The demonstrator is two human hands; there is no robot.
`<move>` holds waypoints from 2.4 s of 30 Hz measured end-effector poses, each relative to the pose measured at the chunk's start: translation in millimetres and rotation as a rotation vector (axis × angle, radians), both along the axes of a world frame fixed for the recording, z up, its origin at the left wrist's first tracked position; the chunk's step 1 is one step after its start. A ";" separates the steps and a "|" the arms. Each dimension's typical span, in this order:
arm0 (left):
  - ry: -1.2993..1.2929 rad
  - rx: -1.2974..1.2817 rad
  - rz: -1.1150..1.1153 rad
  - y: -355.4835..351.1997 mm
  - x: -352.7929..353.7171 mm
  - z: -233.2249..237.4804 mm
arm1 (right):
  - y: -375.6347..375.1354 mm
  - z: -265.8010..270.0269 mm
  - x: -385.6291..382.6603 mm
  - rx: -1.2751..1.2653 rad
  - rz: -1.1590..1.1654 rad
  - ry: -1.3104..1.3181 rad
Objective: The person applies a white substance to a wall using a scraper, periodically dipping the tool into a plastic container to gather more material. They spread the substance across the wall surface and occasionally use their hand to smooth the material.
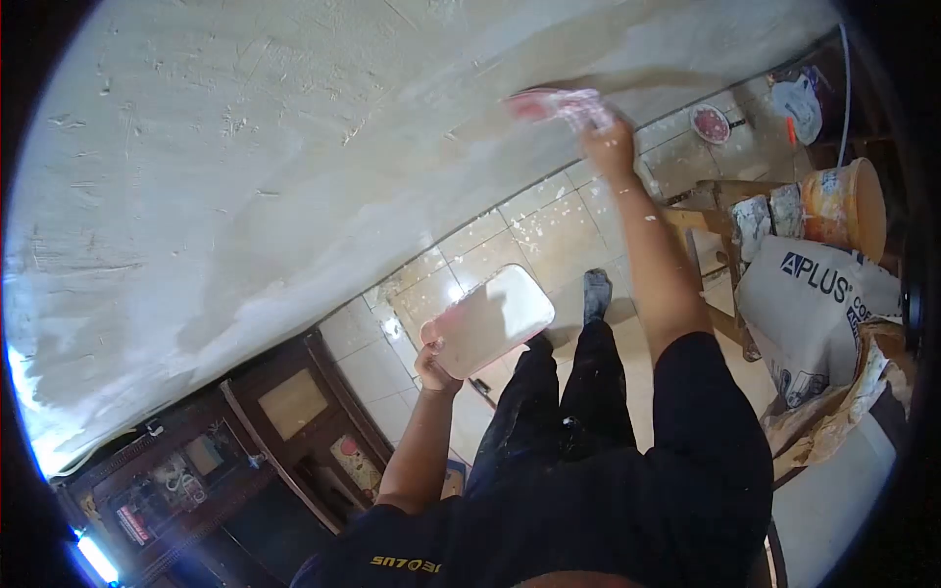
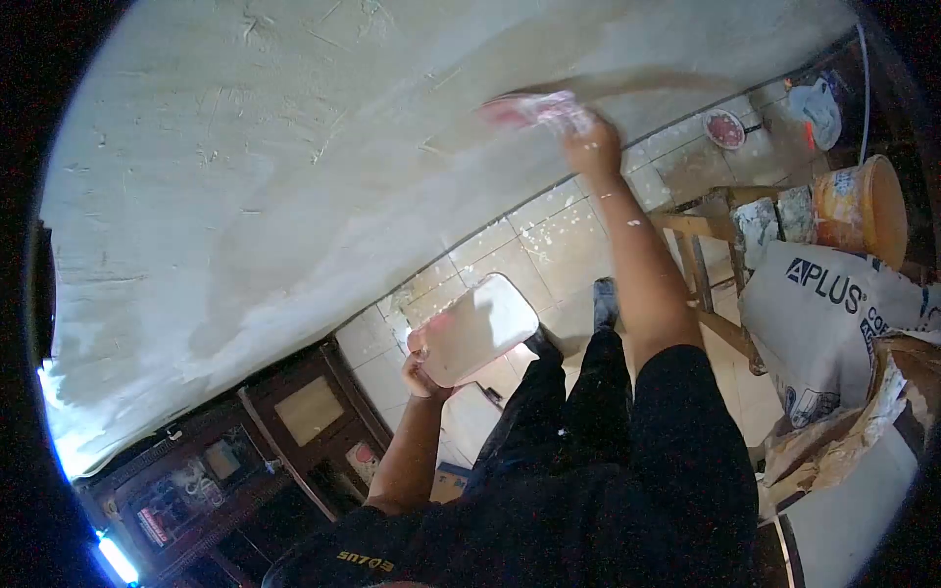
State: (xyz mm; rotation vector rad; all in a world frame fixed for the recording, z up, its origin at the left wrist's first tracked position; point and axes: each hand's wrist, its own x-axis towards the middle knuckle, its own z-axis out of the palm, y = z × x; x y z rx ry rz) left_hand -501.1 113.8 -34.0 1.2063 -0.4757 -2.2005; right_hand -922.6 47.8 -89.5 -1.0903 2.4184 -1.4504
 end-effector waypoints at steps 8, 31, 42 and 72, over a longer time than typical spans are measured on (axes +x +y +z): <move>-0.001 -0.050 0.038 7.0 -1.1 10.3 | 64.6 -23.6 -43.3 -0.237 0.085 0.083; -0.154 0.035 0.044 34.0 11.3 -23.3 | -3.9 -6.0 122.8 -0.424 0.612 -0.198; -0.084 0.096 0.138 41.7 44.5 -30.6 | 43.1 -56.8 -91.9 0.420 -0.088 0.251; -0.159 0.125 0.084 52.8 81.2 -57.9 | 7.9 -16.7 131.2 -0.385 0.473 -0.210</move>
